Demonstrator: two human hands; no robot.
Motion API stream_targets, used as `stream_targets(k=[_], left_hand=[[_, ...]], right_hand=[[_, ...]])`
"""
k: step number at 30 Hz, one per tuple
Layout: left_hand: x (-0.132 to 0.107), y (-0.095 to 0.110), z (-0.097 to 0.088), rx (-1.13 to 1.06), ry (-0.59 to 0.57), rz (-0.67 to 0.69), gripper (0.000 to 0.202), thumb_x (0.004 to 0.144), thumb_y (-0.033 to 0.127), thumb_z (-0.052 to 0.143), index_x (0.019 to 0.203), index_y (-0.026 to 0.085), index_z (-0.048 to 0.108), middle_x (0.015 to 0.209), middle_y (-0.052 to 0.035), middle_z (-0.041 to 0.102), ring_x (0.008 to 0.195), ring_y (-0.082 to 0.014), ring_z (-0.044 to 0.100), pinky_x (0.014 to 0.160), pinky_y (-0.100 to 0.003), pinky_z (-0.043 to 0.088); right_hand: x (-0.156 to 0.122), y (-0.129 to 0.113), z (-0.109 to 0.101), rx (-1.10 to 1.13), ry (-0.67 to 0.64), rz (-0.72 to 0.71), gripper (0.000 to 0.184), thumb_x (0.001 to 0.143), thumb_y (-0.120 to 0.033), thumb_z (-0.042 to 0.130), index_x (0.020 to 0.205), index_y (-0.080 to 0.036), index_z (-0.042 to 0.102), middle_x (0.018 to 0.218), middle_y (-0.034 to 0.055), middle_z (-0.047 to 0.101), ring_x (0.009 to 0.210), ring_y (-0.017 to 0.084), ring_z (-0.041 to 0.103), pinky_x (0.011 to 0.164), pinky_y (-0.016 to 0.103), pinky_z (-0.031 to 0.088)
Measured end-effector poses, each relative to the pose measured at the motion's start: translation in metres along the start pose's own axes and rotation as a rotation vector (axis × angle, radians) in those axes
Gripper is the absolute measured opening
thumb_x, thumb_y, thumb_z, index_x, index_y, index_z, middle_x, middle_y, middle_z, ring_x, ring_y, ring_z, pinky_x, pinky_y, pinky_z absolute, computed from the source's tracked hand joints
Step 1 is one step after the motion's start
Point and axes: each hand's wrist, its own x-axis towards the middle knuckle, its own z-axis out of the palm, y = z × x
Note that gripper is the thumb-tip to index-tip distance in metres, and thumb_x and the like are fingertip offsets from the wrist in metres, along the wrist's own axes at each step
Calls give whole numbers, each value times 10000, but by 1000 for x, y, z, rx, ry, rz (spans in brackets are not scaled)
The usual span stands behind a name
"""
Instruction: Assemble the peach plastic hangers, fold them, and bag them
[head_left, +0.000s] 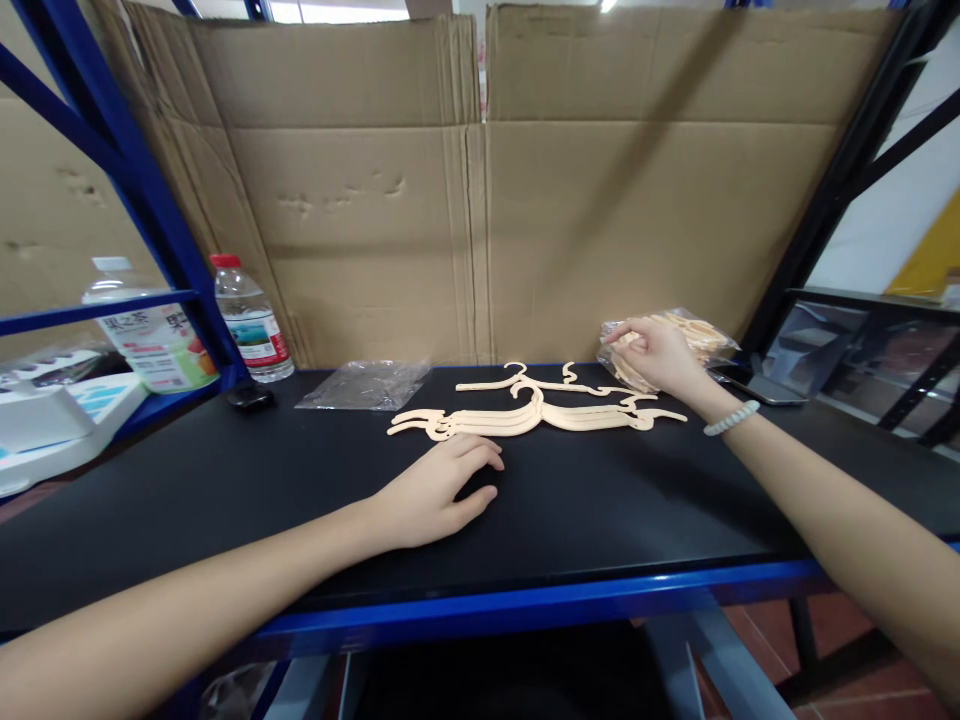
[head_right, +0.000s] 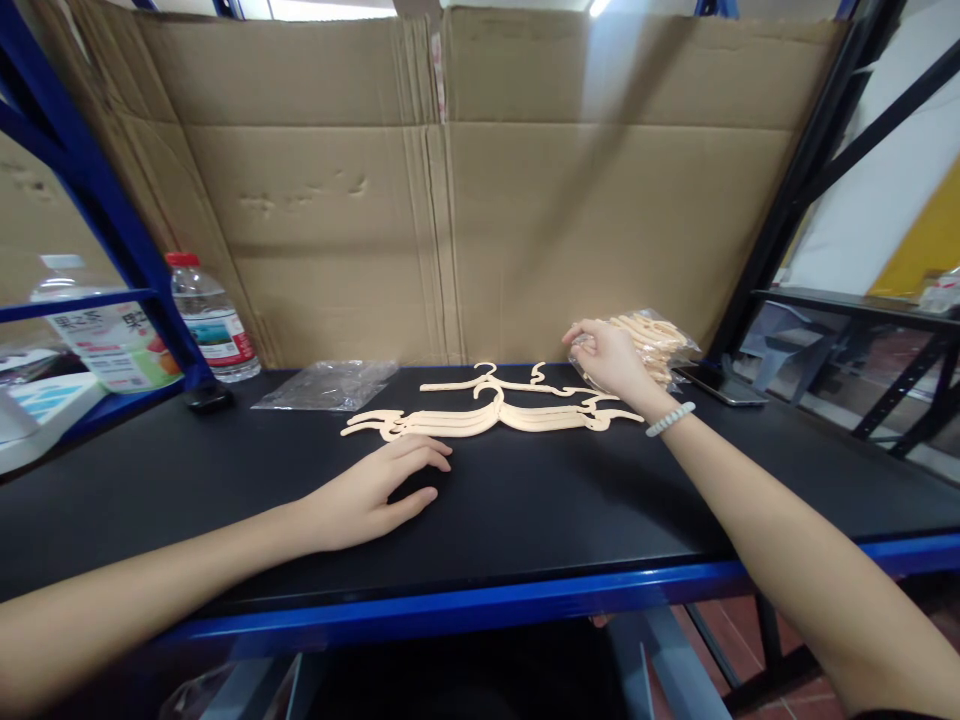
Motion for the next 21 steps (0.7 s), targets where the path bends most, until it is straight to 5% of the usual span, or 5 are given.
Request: stream_targets(k=[4,10,15,21], left_hand=[[0,0,0,3,-2,-2,213,876,224,505,1080,207,562,1211,-88,569,1163,-229,512,1007,-406,405],[0,1,-1,25,-7,-3,212,876,221,502,1080,205,561,1209,-85,570,1157,-231,515,1003,-398,408],[-1,2,-1,21,0,7,215,876,220,497,1081,203,560,1204,-88,572,1156,-234,513,1001,-402,410],[-1,2,0,36,3,21,216,879,220,488,1083,203,556,1200,-97,571,1159,-241,508,1002,-416,406]], right_hand=[[-1,7,4,36,-43,41,306,679,-94,432,947,-170,558,489,-57,394,456,121,374,525,264,311],[2,28,16,56,-153,-83,224,790,-155,385,954,-166,537,598,-4,535,568,150,506,585,275,387],[16,33,32,-109,-391,-137,268,876,-232,389,805,-154,636,662,50,654,577,151,565,566,270,407],[39,30,63,-198,-518,-286,339,777,-25,448,933,-191,699,963,70,689,858,181,623,735,273,451]])
